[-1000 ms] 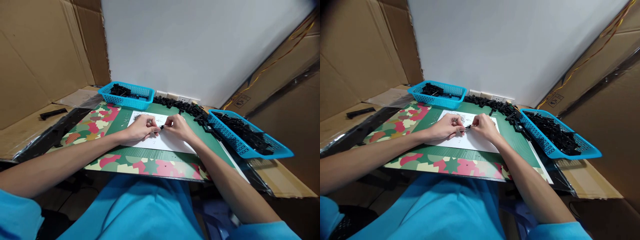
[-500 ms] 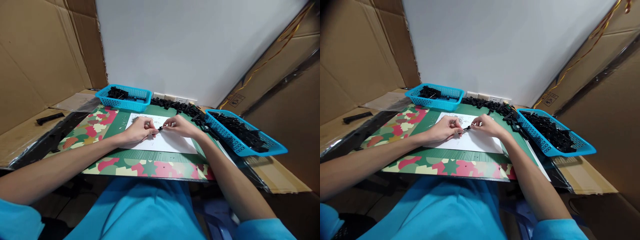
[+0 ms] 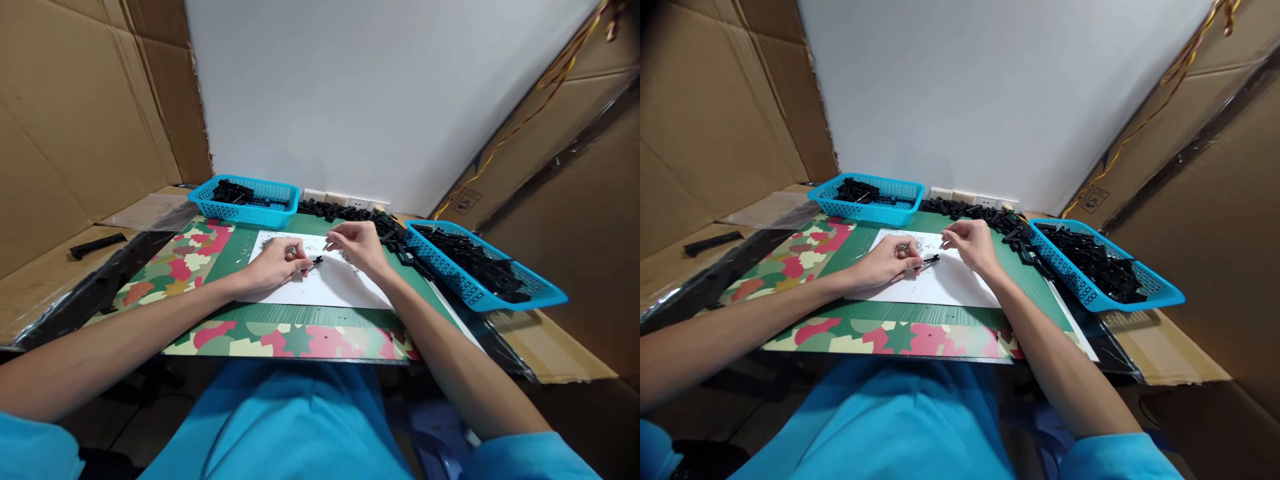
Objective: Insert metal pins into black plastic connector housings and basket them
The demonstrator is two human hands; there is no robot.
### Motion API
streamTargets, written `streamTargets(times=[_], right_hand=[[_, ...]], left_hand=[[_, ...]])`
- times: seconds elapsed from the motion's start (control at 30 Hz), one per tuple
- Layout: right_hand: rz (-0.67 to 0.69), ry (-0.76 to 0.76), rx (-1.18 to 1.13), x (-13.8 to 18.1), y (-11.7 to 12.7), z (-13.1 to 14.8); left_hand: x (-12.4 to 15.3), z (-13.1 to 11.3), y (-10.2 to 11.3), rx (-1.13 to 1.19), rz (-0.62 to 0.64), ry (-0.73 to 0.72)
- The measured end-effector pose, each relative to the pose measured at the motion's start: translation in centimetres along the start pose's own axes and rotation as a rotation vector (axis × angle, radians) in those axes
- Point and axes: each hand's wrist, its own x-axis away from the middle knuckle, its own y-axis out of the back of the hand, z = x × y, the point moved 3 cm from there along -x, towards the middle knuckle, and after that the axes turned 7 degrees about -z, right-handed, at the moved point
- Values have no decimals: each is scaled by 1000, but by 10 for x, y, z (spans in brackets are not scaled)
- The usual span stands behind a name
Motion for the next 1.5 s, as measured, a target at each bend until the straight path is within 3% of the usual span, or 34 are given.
streamTargets(times=[0.2, 0.57, 0.83, 1.07, 1.3, 1.4, 1.5], right_hand=[[-22, -126, -127, 2, -12, -10], [-31, -81, -61, 2, -12, -14], [-47, 66, 149, 3, -12, -9], [-76, 164, 178, 1, -11, -2], [-65, 420, 454, 4, -5, 15], [5, 380, 533, 5, -4, 18], [72, 349, 430, 7, -3, 23]], left_hand=[[-2, 2, 0, -4, 1, -6], [0, 1, -1, -23, 25, -23], [1, 1, -4, 74, 47, 5], [0, 1, -5, 11, 19, 0], [-2, -11, -3, -199, -90, -213], [-4, -8, 1, -183, -103, -208], [-5, -5, 4, -181, -121, -202]])
